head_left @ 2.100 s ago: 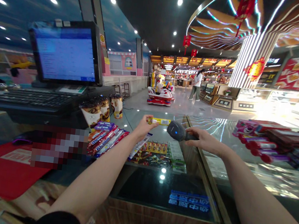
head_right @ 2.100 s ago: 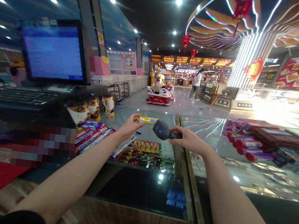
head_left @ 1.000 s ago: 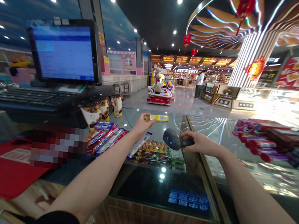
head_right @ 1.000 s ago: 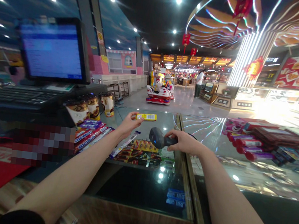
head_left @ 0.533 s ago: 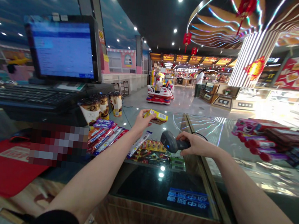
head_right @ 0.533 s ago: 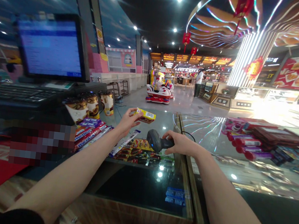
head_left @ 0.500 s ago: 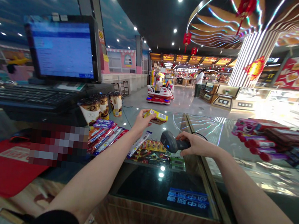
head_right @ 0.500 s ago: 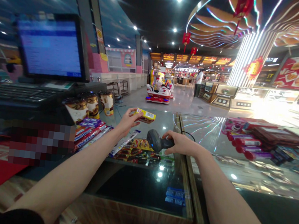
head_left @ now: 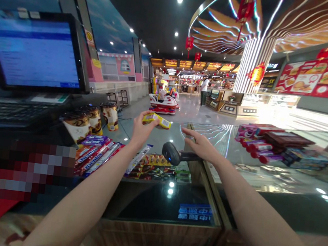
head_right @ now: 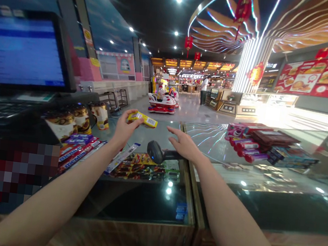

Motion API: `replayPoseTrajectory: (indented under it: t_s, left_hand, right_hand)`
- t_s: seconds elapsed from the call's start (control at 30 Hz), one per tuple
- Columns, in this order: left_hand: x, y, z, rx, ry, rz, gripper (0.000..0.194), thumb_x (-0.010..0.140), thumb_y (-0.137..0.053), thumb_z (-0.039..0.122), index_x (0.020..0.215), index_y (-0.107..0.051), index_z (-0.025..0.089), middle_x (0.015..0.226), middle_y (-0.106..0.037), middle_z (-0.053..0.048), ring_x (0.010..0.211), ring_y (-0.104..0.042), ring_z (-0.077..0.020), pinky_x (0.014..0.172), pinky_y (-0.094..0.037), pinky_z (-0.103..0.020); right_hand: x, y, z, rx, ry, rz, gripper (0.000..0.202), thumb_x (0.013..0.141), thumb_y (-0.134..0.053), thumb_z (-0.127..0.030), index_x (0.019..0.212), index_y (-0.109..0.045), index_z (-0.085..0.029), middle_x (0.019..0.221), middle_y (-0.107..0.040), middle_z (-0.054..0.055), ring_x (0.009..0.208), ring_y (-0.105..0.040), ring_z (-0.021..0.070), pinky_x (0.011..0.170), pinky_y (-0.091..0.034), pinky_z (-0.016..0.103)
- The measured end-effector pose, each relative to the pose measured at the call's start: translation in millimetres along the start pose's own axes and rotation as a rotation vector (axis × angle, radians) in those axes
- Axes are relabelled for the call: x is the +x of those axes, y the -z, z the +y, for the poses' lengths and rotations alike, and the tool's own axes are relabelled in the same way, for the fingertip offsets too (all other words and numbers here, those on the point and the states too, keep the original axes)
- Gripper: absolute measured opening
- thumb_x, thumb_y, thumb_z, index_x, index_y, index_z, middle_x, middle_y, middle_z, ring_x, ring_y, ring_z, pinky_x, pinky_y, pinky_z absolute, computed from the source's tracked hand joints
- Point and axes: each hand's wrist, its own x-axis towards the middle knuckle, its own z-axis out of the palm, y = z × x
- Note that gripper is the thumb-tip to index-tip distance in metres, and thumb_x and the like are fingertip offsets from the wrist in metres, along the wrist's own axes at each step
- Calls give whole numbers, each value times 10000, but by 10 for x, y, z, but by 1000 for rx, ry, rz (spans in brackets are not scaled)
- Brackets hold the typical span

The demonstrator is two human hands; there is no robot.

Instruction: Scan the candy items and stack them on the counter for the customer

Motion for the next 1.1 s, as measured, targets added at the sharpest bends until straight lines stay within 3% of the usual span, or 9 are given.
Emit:
replayPoseTrajectory:
  t_s: [0.2,0.4,0.7,0.87,1.1]
  left_hand:
    - [-7,-144,126,135,-134,-45,453,675,-781,301,1112,-674,253,1132,-578,-58,1115,-530,-228,978,-449,-341]
    - [-1,-473,354,144,-175,-75,414,657,-793,260,1058,-689,261,1118,-552,-59,1168,-488,-248,1049,-386,-374]
    - [-58,-1132,679,96,-187,-138,382,635,-817,241,992,-682,229,1083,-543,-85,1174,-454,-275,1062,-360,-391]
    - [-158,-1593,699,140,-173,-210,432,607,-835,263,1011,-689,221,1067,-553,-86,1198,-440,-290,1062,-338,-389]
    - [-387,-2192,653,276,-69,-355,502,649,-816,396,1097,-690,207,1132,-559,-134,1216,-458,-312,1045,-343,-393]
  right_hand:
    - [19,-1,-66,-42,69,73,556,904,-504,-215,1457,-476,-263,1450,-546,50,1336,-504,228,1146,-369,453]
    - [96,-21,-49,-17,109,151,583,881,-505,-182,1457,-471,-262,1442,-551,48,1334,-499,218,1151,-357,435]
    - [27,429,99,-138,54,202,659,835,-533,-170,1482,-432,-241,1386,-568,97,1293,-504,264,1136,-351,475]
    - [-189,646,324,-167,-36,229,676,842,-546,-196,1499,-399,-250,1288,-596,113,1209,-537,275,1086,-391,493]
    - [-468,906,743,-137,-166,281,558,861,-549,-229,1415,-491,-218,1294,-592,135,1155,-580,266,1008,-469,467]
